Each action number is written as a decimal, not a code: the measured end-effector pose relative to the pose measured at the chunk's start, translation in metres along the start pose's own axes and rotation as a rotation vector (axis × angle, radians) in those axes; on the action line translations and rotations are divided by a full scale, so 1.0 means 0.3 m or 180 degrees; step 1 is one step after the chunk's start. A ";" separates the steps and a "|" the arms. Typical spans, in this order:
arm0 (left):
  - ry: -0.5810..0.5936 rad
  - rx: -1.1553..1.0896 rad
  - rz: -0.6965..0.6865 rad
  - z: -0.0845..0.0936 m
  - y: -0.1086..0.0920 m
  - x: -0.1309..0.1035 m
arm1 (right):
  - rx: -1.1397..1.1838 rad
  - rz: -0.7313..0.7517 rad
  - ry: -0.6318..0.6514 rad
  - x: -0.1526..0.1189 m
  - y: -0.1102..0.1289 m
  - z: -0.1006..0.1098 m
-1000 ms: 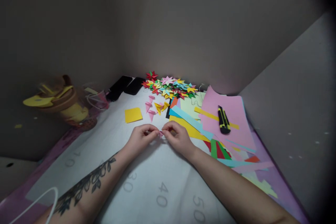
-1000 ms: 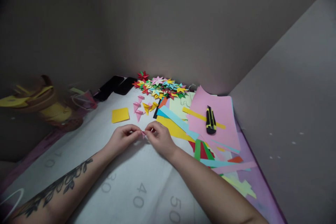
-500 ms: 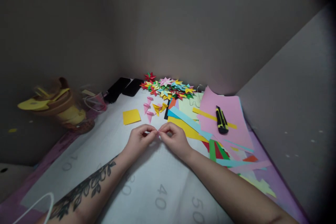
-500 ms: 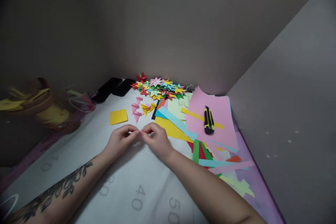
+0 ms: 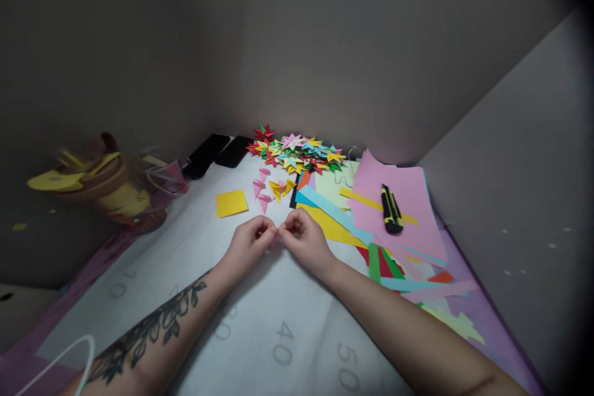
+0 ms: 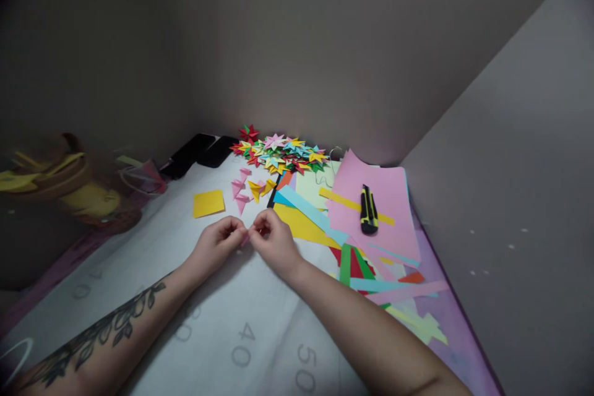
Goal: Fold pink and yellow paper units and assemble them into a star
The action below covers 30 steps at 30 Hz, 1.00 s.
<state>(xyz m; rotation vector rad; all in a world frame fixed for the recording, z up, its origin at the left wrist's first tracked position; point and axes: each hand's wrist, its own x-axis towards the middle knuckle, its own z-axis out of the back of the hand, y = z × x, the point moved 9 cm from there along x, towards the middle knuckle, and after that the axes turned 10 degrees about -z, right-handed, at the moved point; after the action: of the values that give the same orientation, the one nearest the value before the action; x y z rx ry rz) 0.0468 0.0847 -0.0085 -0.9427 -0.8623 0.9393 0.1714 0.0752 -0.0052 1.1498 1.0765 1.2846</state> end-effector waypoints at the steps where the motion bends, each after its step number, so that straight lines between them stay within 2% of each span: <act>1: 0.0015 -0.0054 0.0011 -0.003 0.003 0.001 | -0.0015 -0.0042 0.0019 0.002 -0.006 -0.002; 11: 0.0035 -0.0694 0.0119 -0.017 0.040 0.007 | 0.0499 -0.0349 0.0041 0.025 -0.053 0.003; 14: 0.0094 -0.0860 0.0218 -0.027 0.038 0.005 | 0.0443 -0.0315 -0.0004 0.028 -0.052 0.006; 17: 0.0125 -0.0611 0.0241 -0.022 0.035 0.006 | 0.0195 -0.0234 0.0083 0.021 -0.045 -0.013; 21: 0.0009 -0.0321 0.0325 0.008 0.048 0.009 | -0.0095 -0.0082 0.0061 0.013 -0.030 -0.025; 27: -0.0490 -0.0382 0.0387 0.096 0.064 0.020 | 0.0427 -0.0339 -0.0023 0.035 -0.052 0.003; 30: -0.0490 -0.0161 0.0329 0.107 0.051 0.019 | 0.0429 -0.0312 -0.0141 0.033 -0.044 0.021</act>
<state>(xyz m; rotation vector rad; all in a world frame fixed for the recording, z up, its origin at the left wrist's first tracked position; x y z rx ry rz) 0.0157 0.1030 -0.0104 -0.9750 -0.9783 1.0941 0.1795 0.0855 -0.0171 1.2048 1.1866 1.1193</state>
